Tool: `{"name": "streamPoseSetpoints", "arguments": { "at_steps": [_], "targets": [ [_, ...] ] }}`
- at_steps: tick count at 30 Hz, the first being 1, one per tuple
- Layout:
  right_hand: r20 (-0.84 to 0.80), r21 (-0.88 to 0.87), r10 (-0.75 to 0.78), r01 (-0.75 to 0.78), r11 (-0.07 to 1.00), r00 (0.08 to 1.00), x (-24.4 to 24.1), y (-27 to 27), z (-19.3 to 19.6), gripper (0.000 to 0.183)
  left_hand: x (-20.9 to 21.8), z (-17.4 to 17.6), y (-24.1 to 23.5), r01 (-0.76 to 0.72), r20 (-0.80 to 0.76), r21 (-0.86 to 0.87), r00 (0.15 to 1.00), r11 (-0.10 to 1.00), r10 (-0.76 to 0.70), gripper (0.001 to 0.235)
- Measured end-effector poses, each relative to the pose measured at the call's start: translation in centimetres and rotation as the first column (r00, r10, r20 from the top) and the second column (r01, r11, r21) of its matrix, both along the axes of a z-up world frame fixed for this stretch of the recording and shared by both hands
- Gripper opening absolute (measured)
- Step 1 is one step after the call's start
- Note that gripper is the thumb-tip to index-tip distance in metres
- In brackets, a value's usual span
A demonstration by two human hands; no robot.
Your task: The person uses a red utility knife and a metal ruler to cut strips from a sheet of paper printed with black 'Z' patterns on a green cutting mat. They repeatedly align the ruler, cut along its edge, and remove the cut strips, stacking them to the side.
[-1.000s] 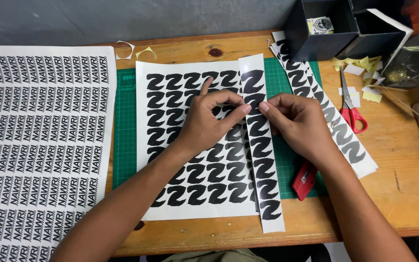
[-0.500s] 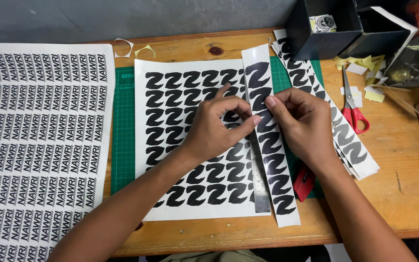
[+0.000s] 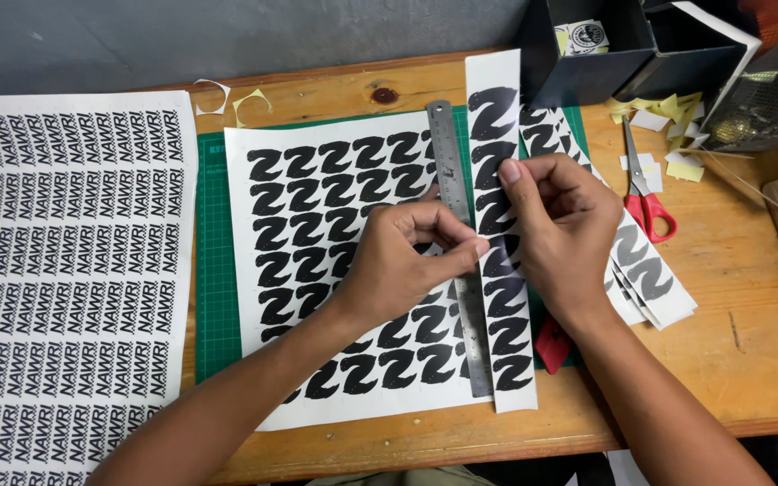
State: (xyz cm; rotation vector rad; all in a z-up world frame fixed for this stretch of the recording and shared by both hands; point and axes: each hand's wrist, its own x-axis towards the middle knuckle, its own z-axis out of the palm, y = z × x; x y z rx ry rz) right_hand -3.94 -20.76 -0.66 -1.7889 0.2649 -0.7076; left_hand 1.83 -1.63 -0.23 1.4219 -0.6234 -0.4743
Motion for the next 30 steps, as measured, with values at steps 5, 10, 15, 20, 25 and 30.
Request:
{"name": "streamPoseSetpoints", "arguments": {
  "at_steps": [5,10,15,20,25,30],
  "targets": [
    [0.032,-0.005,-0.038,0.038,0.999,0.999,0.1,-1.3,0.7,0.018,-2.0,-1.7,-0.8,0.065,-0.020,0.008,0.998,0.998,-0.065,0.011],
    [0.059,-0.008,-0.065,0.066,0.998,0.996,0.4,-1.9,1.0,0.018,-3.1,-1.1,-1.0,0.137,-0.041,0.026,0.990,0.990,-0.136,0.011],
    [0.063,0.013,-0.089,0.089,0.996,0.994,0.6,-2.7,1.0,0.019,-4.2,-1.3,-0.8,0.236,-0.012,0.098,0.972,0.967,-0.236,0.011],
    [0.030,0.012,-0.137,0.137,0.991,0.990,0.2,-3.3,1.4,0.019,-3.4,1.5,0.1,0.406,0.151,0.212,0.885,0.889,-0.440,0.010],
    [-0.033,0.025,-0.146,0.147,0.989,0.989,0.0,-3.2,2.3,0.022,-2.6,3.2,0.4,0.427,0.182,0.290,0.854,0.856,-0.488,0.021],
    [-0.102,0.087,-0.059,0.069,0.994,0.993,-0.5,-1.5,3.2,0.023,-1.3,2.8,-0.1,0.046,0.232,0.153,0.969,0.987,-0.081,0.034]
  ]
}}
